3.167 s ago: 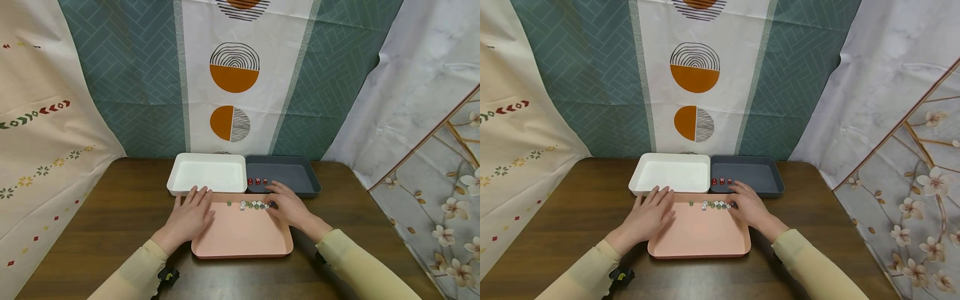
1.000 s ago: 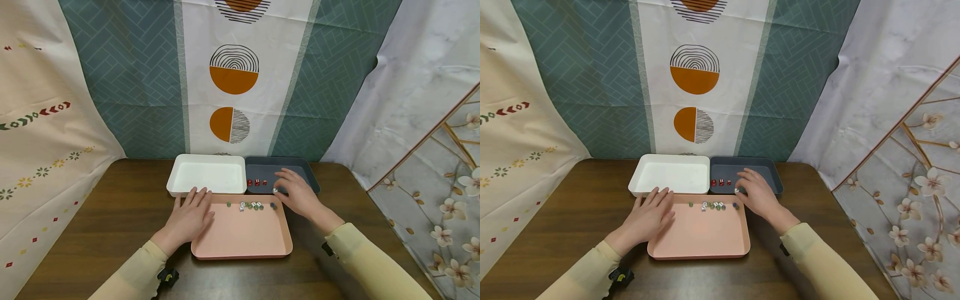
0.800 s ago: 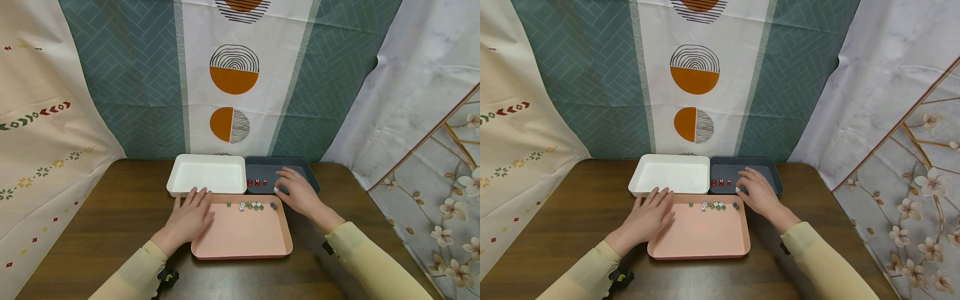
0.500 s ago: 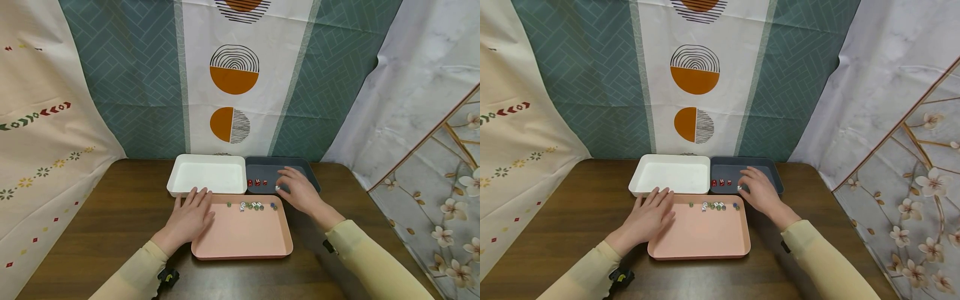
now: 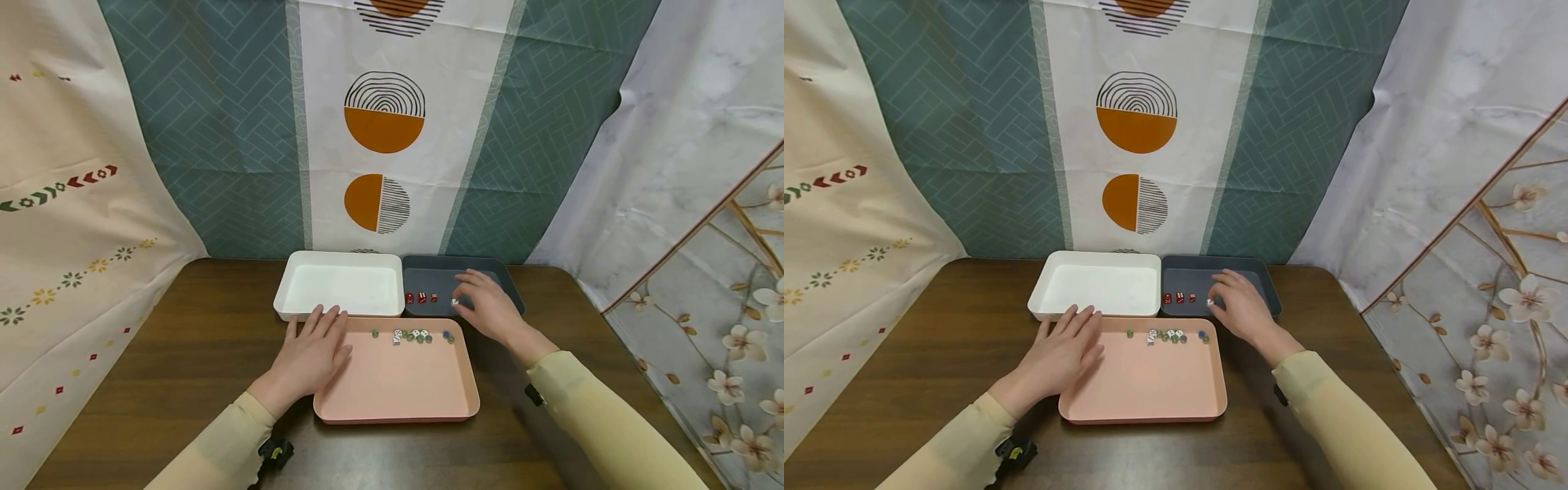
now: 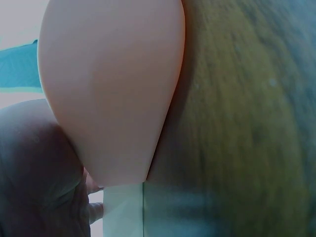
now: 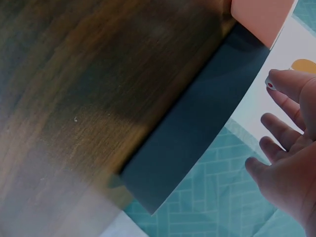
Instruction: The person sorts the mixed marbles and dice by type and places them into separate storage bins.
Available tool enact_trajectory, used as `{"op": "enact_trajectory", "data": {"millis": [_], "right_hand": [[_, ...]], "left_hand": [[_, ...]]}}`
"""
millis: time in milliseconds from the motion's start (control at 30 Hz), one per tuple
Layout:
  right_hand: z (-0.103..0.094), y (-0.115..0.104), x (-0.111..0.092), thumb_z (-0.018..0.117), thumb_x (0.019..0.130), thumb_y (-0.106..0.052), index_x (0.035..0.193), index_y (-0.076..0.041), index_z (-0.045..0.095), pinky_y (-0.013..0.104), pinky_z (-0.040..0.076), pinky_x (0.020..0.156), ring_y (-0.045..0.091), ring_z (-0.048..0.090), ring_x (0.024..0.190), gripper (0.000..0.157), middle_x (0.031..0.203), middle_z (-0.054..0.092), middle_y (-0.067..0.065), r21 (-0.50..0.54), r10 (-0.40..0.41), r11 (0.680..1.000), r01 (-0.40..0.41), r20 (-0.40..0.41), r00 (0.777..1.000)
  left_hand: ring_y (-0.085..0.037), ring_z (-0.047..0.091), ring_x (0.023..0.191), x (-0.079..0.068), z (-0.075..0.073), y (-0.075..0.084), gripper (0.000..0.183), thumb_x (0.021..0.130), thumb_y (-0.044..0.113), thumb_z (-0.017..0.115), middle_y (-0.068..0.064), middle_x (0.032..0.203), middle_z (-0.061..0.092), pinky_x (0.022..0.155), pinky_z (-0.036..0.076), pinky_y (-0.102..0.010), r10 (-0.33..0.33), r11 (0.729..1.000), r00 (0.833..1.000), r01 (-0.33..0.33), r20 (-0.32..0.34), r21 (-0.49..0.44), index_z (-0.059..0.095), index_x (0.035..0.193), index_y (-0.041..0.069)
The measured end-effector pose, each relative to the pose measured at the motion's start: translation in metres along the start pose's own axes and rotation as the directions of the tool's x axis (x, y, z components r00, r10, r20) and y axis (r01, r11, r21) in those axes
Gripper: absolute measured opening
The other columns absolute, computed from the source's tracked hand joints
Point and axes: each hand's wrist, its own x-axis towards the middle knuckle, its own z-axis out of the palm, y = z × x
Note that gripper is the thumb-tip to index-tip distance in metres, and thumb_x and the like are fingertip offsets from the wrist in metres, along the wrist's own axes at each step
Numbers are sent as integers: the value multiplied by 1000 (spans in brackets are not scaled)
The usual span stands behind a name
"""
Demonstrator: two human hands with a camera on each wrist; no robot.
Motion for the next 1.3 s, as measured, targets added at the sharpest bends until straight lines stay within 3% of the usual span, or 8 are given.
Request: {"op": "enact_trajectory", "data": {"millis": [967,1300], "right_hand": [[16,3,21,84,100,-15,114,-7,80,64,24,130,43,35,161,16,165,52,23,-58,13,998,-13,11,1000],[20,6,26,82,102,-14,116,-6,78,62,17,132,43,31,163,17,168,48,22,-41,55,998,-53,47,997]], "left_hand": [[-49,27,163,0,0,0,68,115,42,59,-21,174,39,122,19,-82,2,1000,1000,-2,1,2,44,168,3],[-48,27,163,1,0,0,68,115,41,60,-20,174,39,122,20,-82,1,1000,1000,-1,-3,-9,44,168,3]]}}
